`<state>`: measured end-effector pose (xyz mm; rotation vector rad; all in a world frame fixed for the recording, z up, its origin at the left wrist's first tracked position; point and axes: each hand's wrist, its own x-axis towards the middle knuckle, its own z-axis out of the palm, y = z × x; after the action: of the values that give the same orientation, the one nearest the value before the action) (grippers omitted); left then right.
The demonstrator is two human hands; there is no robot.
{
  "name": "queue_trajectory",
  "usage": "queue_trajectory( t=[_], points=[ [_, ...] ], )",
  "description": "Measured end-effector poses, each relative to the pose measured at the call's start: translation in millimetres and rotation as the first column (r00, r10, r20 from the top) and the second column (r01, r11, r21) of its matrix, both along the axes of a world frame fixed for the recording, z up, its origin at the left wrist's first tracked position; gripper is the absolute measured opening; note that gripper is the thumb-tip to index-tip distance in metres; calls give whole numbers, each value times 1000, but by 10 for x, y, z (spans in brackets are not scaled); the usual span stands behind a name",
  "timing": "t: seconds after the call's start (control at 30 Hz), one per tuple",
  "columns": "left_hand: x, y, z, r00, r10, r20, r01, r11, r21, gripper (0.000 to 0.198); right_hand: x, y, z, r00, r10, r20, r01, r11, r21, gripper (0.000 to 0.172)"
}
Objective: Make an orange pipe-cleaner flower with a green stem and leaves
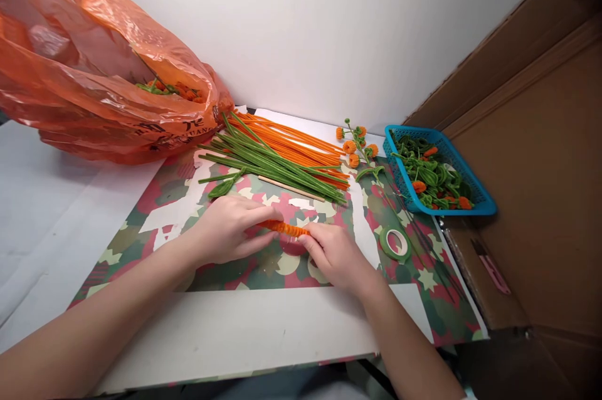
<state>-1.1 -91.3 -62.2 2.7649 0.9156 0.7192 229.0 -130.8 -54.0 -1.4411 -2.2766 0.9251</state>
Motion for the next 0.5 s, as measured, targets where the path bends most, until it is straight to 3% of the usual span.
queue_trajectory(
  t=[0.17, 0.3, 0.5],
  points=[
    [63, -13, -29, 999, -50, -18, 51, 994, 91, 13, 34, 12, 119, 997, 51, -53, -53, 998, -44, 21],
    [137, -59, -54, 998, -48, -32, 52, 986, 157, 19, 10, -1, 112, 995, 77, -62, -79, 997, -26, 20],
    [150, -83, -62, 999, -30, 20, 29, 998, 51, 14, -19, -16, 25, 993, 86, -81, -82, 996, 43, 17]
  ],
)
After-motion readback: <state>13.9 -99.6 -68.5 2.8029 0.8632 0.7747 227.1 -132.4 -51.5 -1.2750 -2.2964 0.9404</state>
